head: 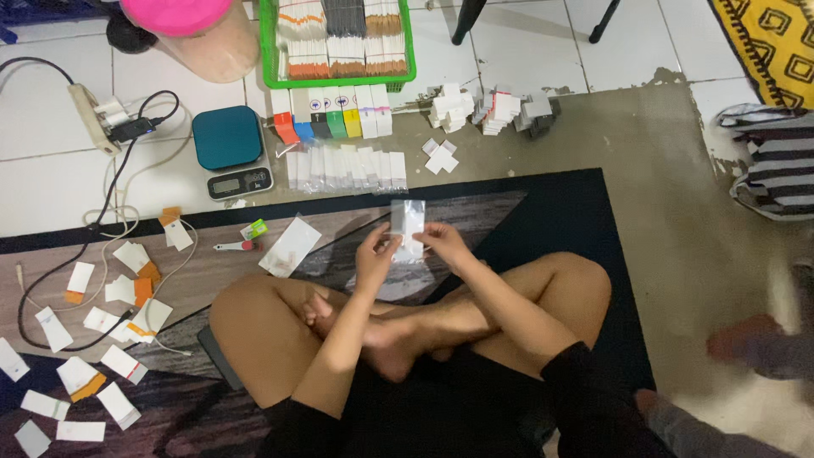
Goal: The person picks up individual white rectangular objects, place them into small clear plastic bags one by one, and then places the bags into a growing stack.
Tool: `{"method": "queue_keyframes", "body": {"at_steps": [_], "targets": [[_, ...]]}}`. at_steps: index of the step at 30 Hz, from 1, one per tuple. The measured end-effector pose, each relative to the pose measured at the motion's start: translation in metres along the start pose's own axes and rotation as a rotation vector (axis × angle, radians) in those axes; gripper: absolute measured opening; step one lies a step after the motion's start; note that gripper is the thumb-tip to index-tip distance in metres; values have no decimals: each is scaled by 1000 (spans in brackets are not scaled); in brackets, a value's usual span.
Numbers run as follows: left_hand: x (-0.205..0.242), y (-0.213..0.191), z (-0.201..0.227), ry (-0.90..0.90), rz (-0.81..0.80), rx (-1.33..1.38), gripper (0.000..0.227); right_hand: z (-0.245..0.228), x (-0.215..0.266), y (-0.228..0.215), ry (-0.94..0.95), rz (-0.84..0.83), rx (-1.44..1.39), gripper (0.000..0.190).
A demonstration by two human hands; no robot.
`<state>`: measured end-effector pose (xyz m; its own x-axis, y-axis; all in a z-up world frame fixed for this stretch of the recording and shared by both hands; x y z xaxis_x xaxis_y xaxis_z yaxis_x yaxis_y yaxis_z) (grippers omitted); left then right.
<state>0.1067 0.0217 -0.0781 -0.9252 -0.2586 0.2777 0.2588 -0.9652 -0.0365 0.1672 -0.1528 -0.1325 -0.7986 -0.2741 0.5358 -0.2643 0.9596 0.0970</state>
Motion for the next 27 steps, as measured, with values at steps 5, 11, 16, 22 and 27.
{"method": "queue_keyframes", "body": {"at_steps": [5, 11, 16, 22, 27], "targets": [[11, -8, 37, 21, 70, -17, 46, -19, -44, -46, 5, 264, 257, 34], [12, -4, 47, 137, 56, -78, 37, -52, -111, -52, -147, 311, 359, 38], [2, -2, 27, 125, 79, -72, 32, -90, -127, -10, -368, 246, 251, 29], [0, -3, 24, 170, 126, -162, 30, -133, -79, 32, -306, 135, 392, 61], [-4, -24, 15, 126, 284, -175, 21, -115, -34, 38, -292, 8, 815, 31]]}}
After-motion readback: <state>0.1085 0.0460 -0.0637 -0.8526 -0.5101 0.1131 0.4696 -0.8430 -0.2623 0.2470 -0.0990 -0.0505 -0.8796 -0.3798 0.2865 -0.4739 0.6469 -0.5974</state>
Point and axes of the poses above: each hand's wrist, its own x-axis away from the middle knuckle, its own y-axis out of the palm, z = x × y, the point moved 9 cm from there along -x, towards the middle knuckle, and after that the axes turned 4 degrees about y, right-handed, at the moved point
